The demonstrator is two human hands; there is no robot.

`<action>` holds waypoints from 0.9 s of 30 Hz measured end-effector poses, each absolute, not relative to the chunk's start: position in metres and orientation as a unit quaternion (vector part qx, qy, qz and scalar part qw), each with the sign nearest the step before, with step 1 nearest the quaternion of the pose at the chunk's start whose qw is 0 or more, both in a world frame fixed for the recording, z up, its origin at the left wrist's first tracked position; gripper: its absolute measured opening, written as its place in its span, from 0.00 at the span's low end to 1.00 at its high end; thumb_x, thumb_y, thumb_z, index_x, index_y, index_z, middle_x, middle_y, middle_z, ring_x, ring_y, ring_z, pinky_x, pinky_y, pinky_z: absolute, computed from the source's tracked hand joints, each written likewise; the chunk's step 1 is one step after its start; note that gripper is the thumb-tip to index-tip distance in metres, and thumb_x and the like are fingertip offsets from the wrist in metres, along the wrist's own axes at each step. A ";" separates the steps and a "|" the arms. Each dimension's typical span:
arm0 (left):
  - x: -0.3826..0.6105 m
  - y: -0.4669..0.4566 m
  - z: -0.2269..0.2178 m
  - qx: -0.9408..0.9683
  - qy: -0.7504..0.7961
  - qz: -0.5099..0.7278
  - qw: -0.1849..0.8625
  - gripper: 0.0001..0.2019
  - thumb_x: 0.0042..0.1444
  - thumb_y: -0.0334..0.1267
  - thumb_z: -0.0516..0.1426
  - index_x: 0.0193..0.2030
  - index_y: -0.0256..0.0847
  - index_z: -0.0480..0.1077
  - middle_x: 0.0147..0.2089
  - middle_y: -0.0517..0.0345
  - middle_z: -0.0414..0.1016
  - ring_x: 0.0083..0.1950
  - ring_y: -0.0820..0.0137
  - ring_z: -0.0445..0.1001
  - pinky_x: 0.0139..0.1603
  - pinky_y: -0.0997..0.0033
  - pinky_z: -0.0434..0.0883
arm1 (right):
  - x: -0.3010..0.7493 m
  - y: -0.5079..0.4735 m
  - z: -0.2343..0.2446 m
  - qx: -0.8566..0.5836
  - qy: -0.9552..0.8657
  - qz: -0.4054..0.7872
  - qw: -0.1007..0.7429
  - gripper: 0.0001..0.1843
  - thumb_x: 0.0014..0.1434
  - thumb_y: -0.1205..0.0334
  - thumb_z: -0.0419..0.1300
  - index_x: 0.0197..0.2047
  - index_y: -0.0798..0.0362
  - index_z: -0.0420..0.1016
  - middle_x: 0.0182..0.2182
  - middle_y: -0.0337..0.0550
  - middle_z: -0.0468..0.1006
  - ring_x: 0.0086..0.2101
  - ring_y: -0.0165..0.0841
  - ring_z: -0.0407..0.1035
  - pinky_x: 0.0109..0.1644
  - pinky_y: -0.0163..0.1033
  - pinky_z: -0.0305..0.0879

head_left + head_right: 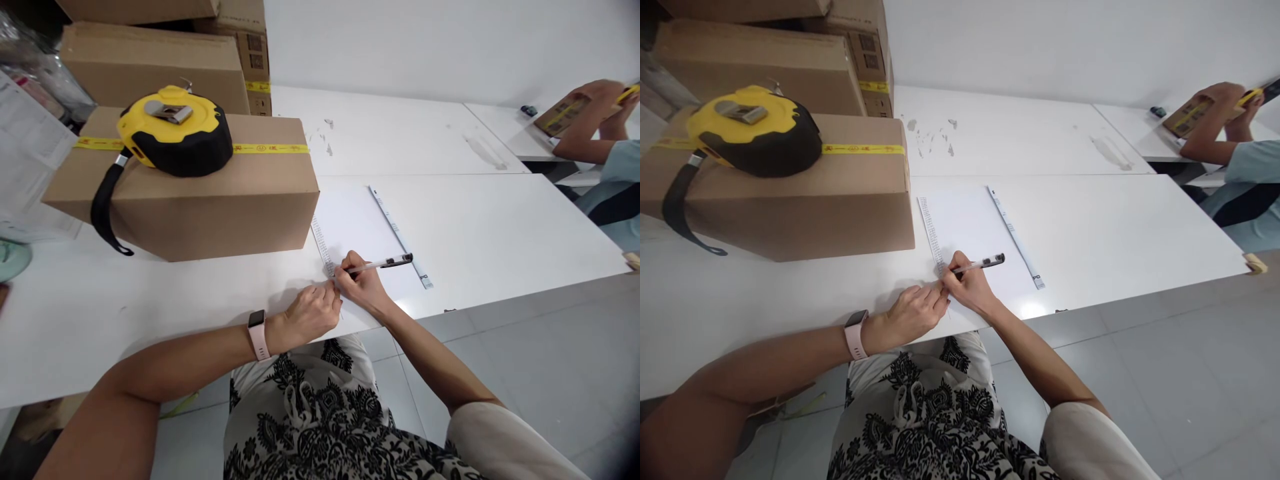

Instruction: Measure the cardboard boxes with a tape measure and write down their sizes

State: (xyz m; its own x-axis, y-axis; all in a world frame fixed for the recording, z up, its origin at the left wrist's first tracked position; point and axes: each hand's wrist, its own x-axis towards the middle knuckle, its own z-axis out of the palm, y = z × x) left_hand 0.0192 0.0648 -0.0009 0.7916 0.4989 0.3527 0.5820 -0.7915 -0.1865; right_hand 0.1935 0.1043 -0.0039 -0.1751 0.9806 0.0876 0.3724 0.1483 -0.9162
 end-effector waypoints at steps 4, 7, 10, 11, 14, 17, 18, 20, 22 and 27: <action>0.018 0.065 0.000 -0.937 -0.291 -0.136 0.139 0.11 0.68 0.23 0.51 0.47 0.28 0.74 0.38 0.46 0.81 0.35 0.68 0.77 0.33 0.67 0.69 | 0.193 0.104 -0.003 -0.518 -0.652 0.401 0.382 0.12 0.59 0.60 0.59 0.29 0.47 0.57 0.20 0.29 0.57 0.22 0.27 0.53 0.26 0.37 0.50; 0.017 0.064 0.001 -0.938 -0.290 -0.133 0.134 0.11 0.68 0.23 0.50 0.47 0.27 0.74 0.38 0.46 0.81 0.36 0.67 0.78 0.33 0.67 0.69 | 0.193 0.104 -0.004 -0.517 -0.651 0.403 0.384 0.12 0.59 0.60 0.59 0.28 0.47 0.58 0.20 0.29 0.58 0.22 0.28 0.53 0.26 0.37 0.50; 0.017 0.064 0.002 -0.939 -0.290 -0.132 0.132 0.12 0.68 0.23 0.50 0.47 0.27 0.75 0.37 0.46 0.80 0.36 0.67 0.77 0.33 0.66 0.69 | 0.193 0.104 -0.004 -0.514 -0.645 0.414 0.384 0.12 0.58 0.61 0.59 0.28 0.47 0.58 0.21 0.30 0.58 0.22 0.28 0.54 0.26 0.37 0.51; 0.017 0.064 0.002 -0.938 -0.290 -0.133 0.132 0.12 0.68 0.23 0.50 0.47 0.27 0.75 0.38 0.46 0.81 0.36 0.67 0.78 0.33 0.67 0.69 | 0.193 0.104 -0.004 -0.515 -0.644 0.417 0.383 0.12 0.58 0.61 0.59 0.28 0.47 0.58 0.21 0.30 0.58 0.22 0.28 0.54 0.26 0.37 0.51; 0.018 0.065 0.002 -0.938 -0.291 -0.134 0.131 0.12 0.68 0.23 0.51 0.48 0.26 0.75 0.38 0.45 0.81 0.36 0.66 0.78 0.33 0.67 0.69 | 0.193 0.104 -0.002 -0.519 -0.638 0.419 0.384 0.13 0.57 0.61 0.60 0.28 0.47 0.58 0.20 0.30 0.57 0.22 0.28 0.53 0.27 0.37 0.50; 0.018 0.065 0.003 -0.938 -0.290 -0.134 0.132 0.13 0.69 0.24 0.51 0.50 0.25 0.76 0.42 0.40 0.82 0.37 0.67 0.78 0.33 0.67 0.69 | 0.192 0.104 0.001 -0.524 -0.631 0.419 0.390 0.13 0.57 0.61 0.60 0.27 0.47 0.57 0.19 0.30 0.56 0.23 0.28 0.52 0.27 0.37 0.50; 0.017 0.065 0.004 -0.938 -0.289 -0.135 0.133 0.13 0.69 0.24 0.50 0.51 0.24 0.76 0.44 0.38 0.82 0.38 0.67 0.79 0.34 0.67 0.70 | 0.192 0.104 0.002 -0.527 -0.629 0.418 0.391 0.14 0.57 0.61 0.60 0.27 0.47 0.57 0.19 0.30 0.56 0.23 0.28 0.52 0.27 0.37 0.49; 0.017 0.064 0.005 -0.939 -0.287 -0.134 0.134 0.14 0.69 0.23 0.50 0.53 0.23 0.75 0.47 0.36 0.82 0.40 0.66 0.79 0.35 0.68 0.70 | 0.191 0.104 0.003 -0.530 -0.627 0.414 0.392 0.14 0.57 0.60 0.60 0.26 0.47 0.56 0.19 0.30 0.56 0.23 0.28 0.52 0.27 0.37 0.49; 0.016 0.064 0.008 -0.939 -0.287 -0.132 0.134 0.14 0.69 0.23 0.50 0.53 0.22 0.75 0.47 0.36 0.82 0.42 0.66 0.80 0.36 0.68 0.71 | 0.191 0.104 0.005 -0.532 -0.627 0.413 0.392 0.15 0.57 0.60 0.60 0.26 0.47 0.56 0.19 0.30 0.57 0.23 0.28 0.52 0.27 0.37 0.49; 0.016 0.063 0.009 -0.940 -0.286 -0.128 0.132 0.14 0.69 0.24 0.51 0.54 0.22 0.75 0.47 0.37 0.83 0.42 0.66 0.81 0.35 0.69 0.72 | 0.191 0.104 0.004 -0.532 -0.632 0.407 0.390 0.13 0.58 0.60 0.60 0.27 0.47 0.58 0.20 0.30 0.58 0.23 0.28 0.53 0.27 0.37 0.50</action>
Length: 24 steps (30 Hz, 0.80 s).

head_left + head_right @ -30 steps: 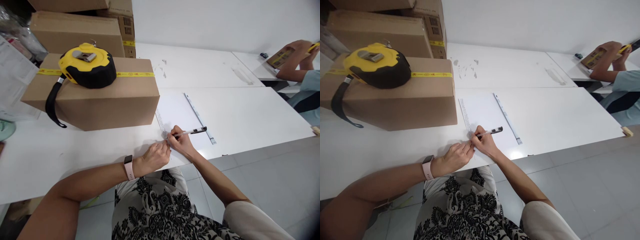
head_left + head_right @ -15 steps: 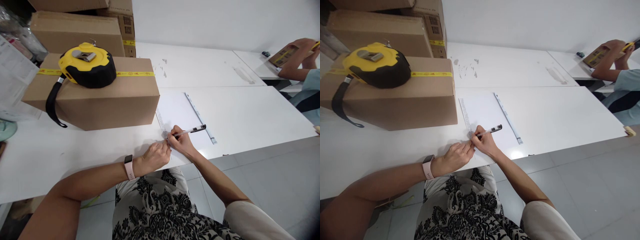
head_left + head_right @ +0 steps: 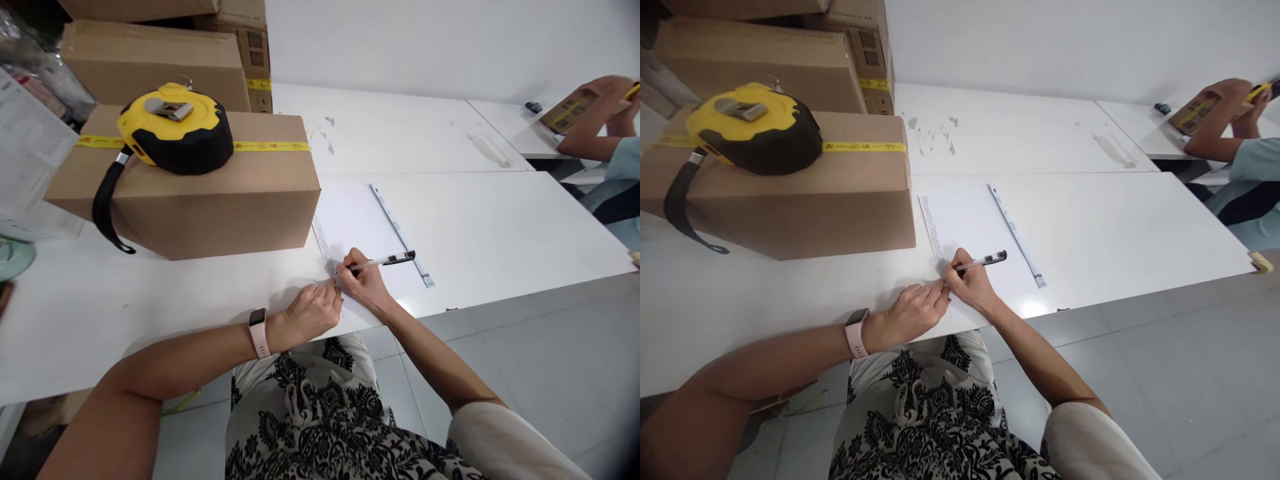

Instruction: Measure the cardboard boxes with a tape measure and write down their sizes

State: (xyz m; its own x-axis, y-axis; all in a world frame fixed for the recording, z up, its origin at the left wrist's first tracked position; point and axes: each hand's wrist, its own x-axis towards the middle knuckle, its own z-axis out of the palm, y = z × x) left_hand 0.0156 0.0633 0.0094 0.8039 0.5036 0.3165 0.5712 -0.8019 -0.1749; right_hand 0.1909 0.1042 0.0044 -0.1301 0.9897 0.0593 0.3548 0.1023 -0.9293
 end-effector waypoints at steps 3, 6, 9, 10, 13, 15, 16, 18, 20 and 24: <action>0.016 0.064 0.008 -0.941 -0.286 -0.126 0.130 0.13 0.68 0.23 0.51 0.53 0.23 0.75 0.45 0.38 0.83 0.41 0.66 0.81 0.34 0.69 0.73 | 0.191 0.104 0.003 -0.530 -0.633 0.408 0.389 0.13 0.58 0.60 0.60 0.27 0.47 0.58 0.20 0.31 0.58 0.23 0.28 0.52 0.27 0.37 0.50; 0.016 0.064 0.008 -0.941 -0.287 -0.126 0.129 0.13 0.68 0.23 0.52 0.54 0.22 0.75 0.46 0.37 0.83 0.41 0.65 0.82 0.34 0.68 0.73 | 0.191 0.105 0.003 -0.525 -0.635 0.411 0.389 0.13 0.57 0.62 0.60 0.27 0.47 0.57 0.20 0.30 0.56 0.23 0.28 0.52 0.27 0.37 0.49; 0.017 0.064 0.007 -0.941 -0.287 -0.126 0.126 0.13 0.68 0.23 0.52 0.53 0.22 0.75 0.47 0.36 0.83 0.42 0.65 0.82 0.35 0.68 0.74 | 0.191 0.105 0.003 -0.526 -0.633 0.411 0.392 0.13 0.57 0.62 0.60 0.27 0.47 0.57 0.20 0.30 0.56 0.23 0.28 0.52 0.27 0.37 0.49; 0.017 0.064 0.007 -0.941 -0.287 -0.125 0.124 0.13 0.68 0.23 0.52 0.53 0.23 0.75 0.47 0.36 0.83 0.42 0.65 0.82 0.34 0.68 0.74 | 0.191 0.105 0.003 -0.527 -0.632 0.411 0.393 0.13 0.57 0.62 0.60 0.26 0.47 0.57 0.20 0.31 0.56 0.23 0.28 0.52 0.27 0.37 0.49; 0.016 0.065 0.005 -0.942 -0.288 -0.123 0.120 0.12 0.68 0.23 0.53 0.53 0.23 0.75 0.46 0.36 0.83 0.43 0.64 0.82 0.34 0.69 0.74 | 0.191 0.105 0.003 -0.527 -0.631 0.414 0.391 0.14 0.57 0.61 0.60 0.26 0.47 0.57 0.19 0.31 0.57 0.23 0.28 0.52 0.26 0.37 0.50; 0.016 0.065 0.004 -0.942 -0.288 -0.124 0.119 0.12 0.68 0.23 0.53 0.53 0.23 0.75 0.47 0.35 0.83 0.43 0.64 0.82 0.34 0.69 0.74 | 0.191 0.105 0.003 -0.529 -0.629 0.415 0.390 0.14 0.56 0.60 0.61 0.26 0.47 0.58 0.19 0.31 0.57 0.23 0.28 0.52 0.26 0.37 0.50; 0.016 0.065 0.004 -0.942 -0.289 -0.125 0.118 0.12 0.68 0.23 0.53 0.53 0.23 0.75 0.48 0.35 0.82 0.43 0.64 0.82 0.34 0.69 0.74 | 0.191 0.105 0.004 -0.532 -0.627 0.414 0.392 0.14 0.56 0.60 0.61 0.26 0.47 0.58 0.19 0.31 0.57 0.23 0.28 0.52 0.26 0.37 0.50; 0.017 0.065 0.004 -0.941 -0.290 -0.127 0.119 0.12 0.68 0.23 0.53 0.52 0.23 0.75 0.48 0.35 0.82 0.43 0.64 0.82 0.34 0.69 0.74 | 0.191 0.105 0.005 -0.536 -0.624 0.411 0.394 0.14 0.57 0.60 0.61 0.26 0.47 0.58 0.19 0.30 0.57 0.23 0.28 0.53 0.26 0.37 0.50; 0.017 0.064 0.004 -0.941 -0.290 -0.129 0.118 0.12 0.68 0.24 0.54 0.52 0.24 0.76 0.47 0.36 0.83 0.43 0.64 0.82 0.34 0.69 0.74 | 0.191 0.105 0.005 -0.537 -0.623 0.410 0.395 0.14 0.57 0.60 0.61 0.26 0.47 0.57 0.19 0.30 0.58 0.23 0.28 0.53 0.26 0.37 0.50; 0.018 0.064 0.003 -0.940 -0.292 -0.130 0.117 0.11 0.67 0.23 0.54 0.51 0.25 0.76 0.46 0.37 0.83 0.42 0.64 0.82 0.34 0.68 0.74 | 0.191 0.105 0.005 -0.534 -0.627 0.410 0.392 0.14 0.57 0.61 0.61 0.26 0.47 0.58 0.19 0.31 0.58 0.23 0.28 0.53 0.27 0.37 0.50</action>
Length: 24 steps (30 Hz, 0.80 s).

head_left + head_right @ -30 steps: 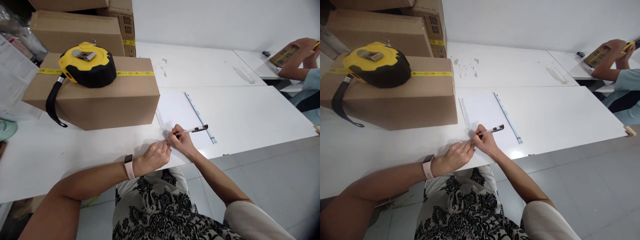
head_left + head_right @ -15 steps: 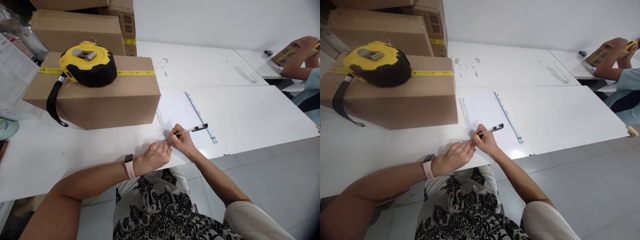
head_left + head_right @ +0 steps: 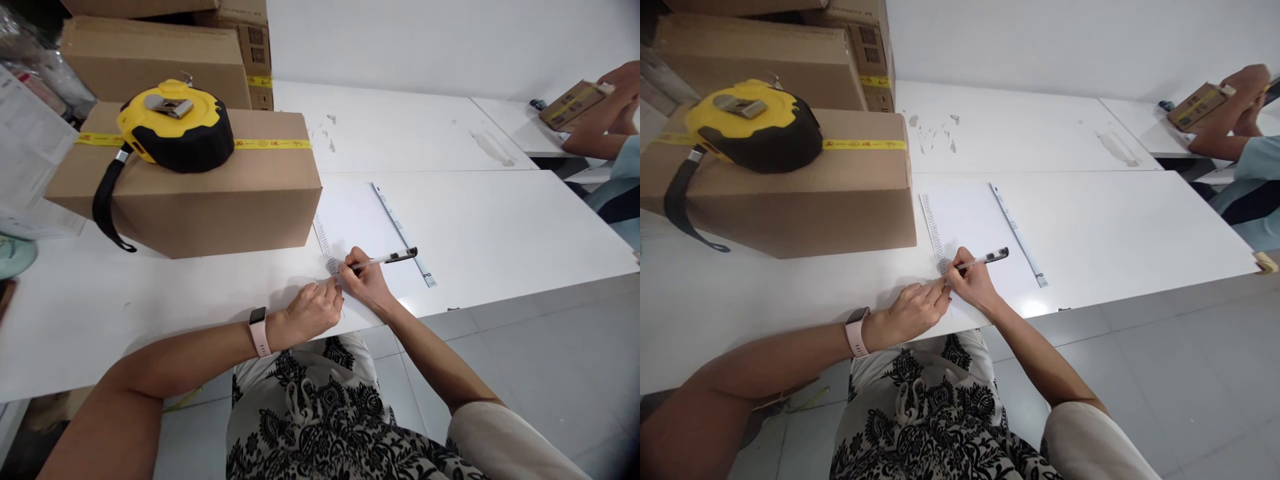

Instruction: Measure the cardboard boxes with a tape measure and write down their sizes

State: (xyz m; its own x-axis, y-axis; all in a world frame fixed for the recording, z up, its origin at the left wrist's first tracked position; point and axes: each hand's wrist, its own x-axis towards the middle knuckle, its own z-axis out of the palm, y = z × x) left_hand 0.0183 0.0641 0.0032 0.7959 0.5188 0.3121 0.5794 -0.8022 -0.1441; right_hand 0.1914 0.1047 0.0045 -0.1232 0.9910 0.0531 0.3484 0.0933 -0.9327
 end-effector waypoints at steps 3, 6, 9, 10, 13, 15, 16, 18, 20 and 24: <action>0.018 0.064 0.003 -0.940 -0.296 -0.128 0.116 0.13 0.68 0.24 0.53 0.53 0.24 0.76 0.48 0.36 0.83 0.42 0.64 0.82 0.34 0.68 0.74 | 0.192 0.105 0.003 -0.531 -0.629 0.411 0.392 0.14 0.56 0.61 0.60 0.26 0.47 0.57 0.19 0.31 0.57 0.23 0.28 0.52 0.27 0.37 0.50; 0.016 0.064 0.005 -0.940 -0.294 -0.127 0.116 0.13 0.68 0.24 0.53 0.54 0.24 0.75 0.50 0.34 0.82 0.43 0.64 0.82 0.35 0.68 0.74 | 0.192 0.105 0.002 -0.530 -0.628 0.410 0.395 0.14 0.56 0.61 0.60 0.26 0.47 0.57 0.19 0.30 0.56 0.23 0.28 0.52 0.27 0.37 0.50; 0.015 0.064 0.006 -0.941 -0.291 -0.129 0.117 0.13 0.68 0.24 0.53 0.54 0.24 0.75 0.51 0.34 0.82 0.44 0.64 0.82 0.35 0.68 0.74 | 0.191 0.105 0.003 -0.532 -0.625 0.408 0.399 0.14 0.56 0.61 0.60 0.26 0.47 0.57 0.19 0.31 0.57 0.23 0.29 0.52 0.27 0.37 0.49; 0.015 0.064 0.006 -0.941 -0.291 -0.129 0.118 0.13 0.68 0.24 0.53 0.54 0.24 0.75 0.51 0.34 0.82 0.44 0.64 0.82 0.35 0.68 0.74 | 0.191 0.105 0.004 -0.534 -0.624 0.407 0.400 0.14 0.56 0.61 0.60 0.26 0.47 0.57 0.19 0.31 0.57 0.23 0.29 0.53 0.27 0.37 0.49; 0.016 0.064 0.005 -0.940 -0.289 -0.133 0.122 0.12 0.67 0.24 0.54 0.52 0.25 0.76 0.49 0.35 0.82 0.43 0.64 0.82 0.34 0.69 0.74 | 0.191 0.105 0.005 -0.538 -0.623 0.405 0.399 0.14 0.57 0.60 0.60 0.26 0.47 0.57 0.19 0.31 0.57 0.23 0.29 0.52 0.27 0.37 0.49; 0.017 0.065 0.003 -0.939 -0.290 -0.137 0.127 0.11 0.67 0.24 0.54 0.51 0.25 0.76 0.48 0.36 0.83 0.41 0.65 0.82 0.33 0.69 0.73 | 0.191 0.105 0.005 -0.537 -0.624 0.407 0.396 0.14 0.57 0.60 0.60 0.26 0.47 0.57 0.19 0.31 0.57 0.23 0.29 0.52 0.27 0.37 0.49; 0.017 0.065 0.002 -0.937 -0.291 -0.140 0.131 0.11 0.67 0.24 0.54 0.51 0.25 0.76 0.47 0.37 0.83 0.41 0.65 0.82 0.33 0.69 0.73 | 0.191 0.105 0.005 -0.536 -0.624 0.408 0.396 0.14 0.57 0.61 0.60 0.26 0.47 0.57 0.19 0.31 0.57 0.23 0.29 0.52 0.27 0.37 0.49; 0.017 0.065 0.001 -0.935 -0.294 -0.144 0.138 0.12 0.67 0.25 0.54 0.51 0.25 0.76 0.47 0.37 0.83 0.39 0.65 0.82 0.33 0.68 0.73 | 0.191 0.105 0.005 -0.536 -0.621 0.410 0.398 0.14 0.57 0.61 0.60 0.26 0.47 0.57 0.19 0.31 0.56 0.23 0.29 0.52 0.27 0.37 0.49; 0.017 0.065 0.001 -0.933 -0.295 -0.146 0.142 0.12 0.67 0.25 0.54 0.51 0.25 0.76 0.47 0.38 0.83 0.39 0.66 0.81 0.34 0.68 0.73 | 0.191 0.105 0.004 -0.540 -0.618 0.408 0.402 0.14 0.56 0.61 0.60 0.26 0.47 0.57 0.19 0.31 0.57 0.23 0.29 0.52 0.27 0.37 0.49; 0.017 0.064 0.001 -0.933 -0.293 -0.151 0.146 0.11 0.67 0.25 0.53 0.50 0.27 0.76 0.46 0.40 0.83 0.39 0.68 0.81 0.35 0.69 0.72 | 0.191 0.105 0.004 -0.542 -0.617 0.405 0.401 0.14 0.56 0.61 0.60 0.26 0.47 0.57 0.19 0.30 0.57 0.23 0.28 0.53 0.27 0.37 0.49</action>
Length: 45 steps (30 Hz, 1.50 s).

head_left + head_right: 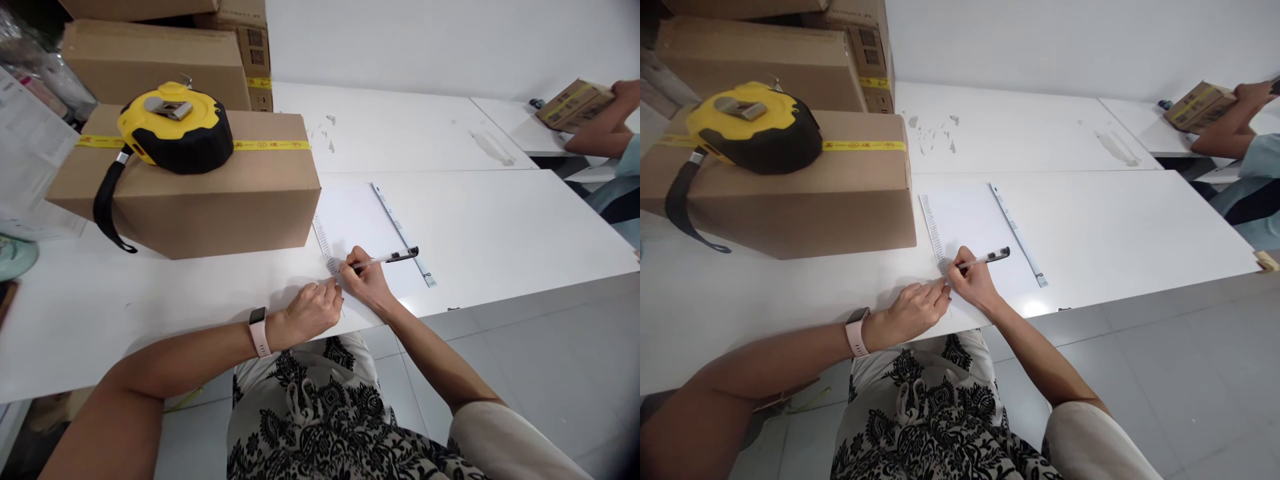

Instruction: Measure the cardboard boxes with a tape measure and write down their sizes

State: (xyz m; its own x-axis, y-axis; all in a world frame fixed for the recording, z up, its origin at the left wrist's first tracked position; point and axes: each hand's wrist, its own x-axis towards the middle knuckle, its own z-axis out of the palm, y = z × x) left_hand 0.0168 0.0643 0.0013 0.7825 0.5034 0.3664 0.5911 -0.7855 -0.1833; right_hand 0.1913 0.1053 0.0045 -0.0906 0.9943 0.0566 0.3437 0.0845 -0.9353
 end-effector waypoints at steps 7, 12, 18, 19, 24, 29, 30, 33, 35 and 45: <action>0.017 0.065 -0.001 -0.932 -0.289 -0.159 0.148 0.10 0.66 0.25 0.55 0.48 0.26 0.77 0.42 0.40 0.83 0.38 0.66 0.81 0.32 0.69 0.71 | 0.191 0.105 0.004 -0.543 -0.627 0.388 0.402 0.13 0.57 0.61 0.59 0.26 0.47 0.56 0.19 0.30 0.56 0.23 0.28 0.52 0.27 0.36 0.49; 0.018 0.066 -0.002 -0.930 -0.287 -0.170 0.155 0.10 0.67 0.26 0.55 0.48 0.26 0.77 0.43 0.40 0.83 0.39 0.66 0.81 0.33 0.69 0.72 | 0.191 0.106 0.006 -0.537 -0.629 0.398 0.397 0.13 0.56 0.62 0.58 0.26 0.47 0.57 0.19 0.30 0.57 0.23 0.28 0.53 0.27 0.36 0.48; 0.017 0.065 -0.002 -0.928 -0.288 -0.174 0.158 0.10 0.66 0.26 0.56 0.48 0.27 0.77 0.40 0.42 0.83 0.36 0.67 0.80 0.33 0.69 0.71 | 0.192 0.107 0.005 -0.538 -0.628 0.393 0.401 0.13 0.56 0.60 0.59 0.26 0.47 0.57 0.19 0.30 0.57 0.22 0.28 0.52 0.27 0.36 0.48; 0.017 0.065 -0.002 -0.928 -0.288 -0.175 0.159 0.10 0.66 0.26 0.56 0.48 0.27 0.77 0.41 0.41 0.83 0.36 0.67 0.80 0.33 0.69 0.71 | 0.193 0.107 0.005 -0.540 -0.628 0.391 0.401 0.13 0.56 0.60 0.59 0.26 0.47 0.57 0.19 0.30 0.57 0.22 0.28 0.52 0.27 0.36 0.48; 0.017 0.065 -0.002 -0.926 -0.287 -0.180 0.166 0.09 0.66 0.26 0.56 0.48 0.27 0.77 0.44 0.40 0.84 0.36 0.67 0.80 0.33 0.69 0.72 | 0.194 0.107 0.004 -0.544 -0.626 0.387 0.404 0.13 0.56 0.61 0.58 0.26 0.47 0.57 0.19 0.29 0.56 0.22 0.28 0.52 0.27 0.36 0.48; 0.017 0.066 -0.003 -0.926 -0.285 -0.183 0.166 0.10 0.65 0.25 0.56 0.48 0.26 0.77 0.46 0.37 0.84 0.37 0.66 0.81 0.32 0.69 0.71 | 0.193 0.107 0.004 -0.539 -0.626 0.396 0.401 0.12 0.55 0.61 0.59 0.25 0.47 0.57 0.19 0.30 0.57 0.22 0.28 0.53 0.27 0.36 0.48; 0.017 0.066 -0.003 -0.926 -0.286 -0.182 0.165 0.10 0.65 0.25 0.56 0.48 0.26 0.77 0.46 0.37 0.84 0.37 0.66 0.81 0.32 0.69 0.71 | 0.193 0.107 0.004 -0.539 -0.625 0.398 0.400 0.12 0.56 0.61 0.59 0.25 0.47 0.57 0.19 0.30 0.57 0.22 0.28 0.53 0.27 0.36 0.48; 0.017 0.065 -0.002 -0.926 -0.287 -0.180 0.165 0.10 0.66 0.25 0.55 0.49 0.25 0.77 0.47 0.36 0.83 0.37 0.66 0.81 0.33 0.69 0.71 | 0.194 0.107 0.004 -0.540 -0.625 0.394 0.403 0.13 0.56 0.62 0.58 0.25 0.47 0.57 0.19 0.30 0.56 0.23 0.28 0.52 0.27 0.36 0.48; 0.017 0.065 -0.002 -0.926 -0.287 -0.181 0.167 0.11 0.66 0.25 0.55 0.49 0.26 0.77 0.48 0.37 0.83 0.37 0.67 0.81 0.33 0.69 0.71 | 0.194 0.107 0.003 -0.542 -0.625 0.388 0.407 0.13 0.56 0.62 0.59 0.26 0.47 0.57 0.19 0.30 0.56 0.23 0.28 0.52 0.28 0.37 0.48; 0.016 0.066 0.000 -0.924 -0.288 -0.182 0.176 0.11 0.66 0.26 0.55 0.48 0.27 0.78 0.49 0.38 0.84 0.38 0.68 0.80 0.35 0.69 0.71 | 0.196 0.109 0.001 -0.545 -0.628 0.382 0.403 0.12 0.56 0.62 0.58 0.26 0.47 0.57 0.20 0.30 0.56 0.23 0.28 0.52 0.28 0.37 0.48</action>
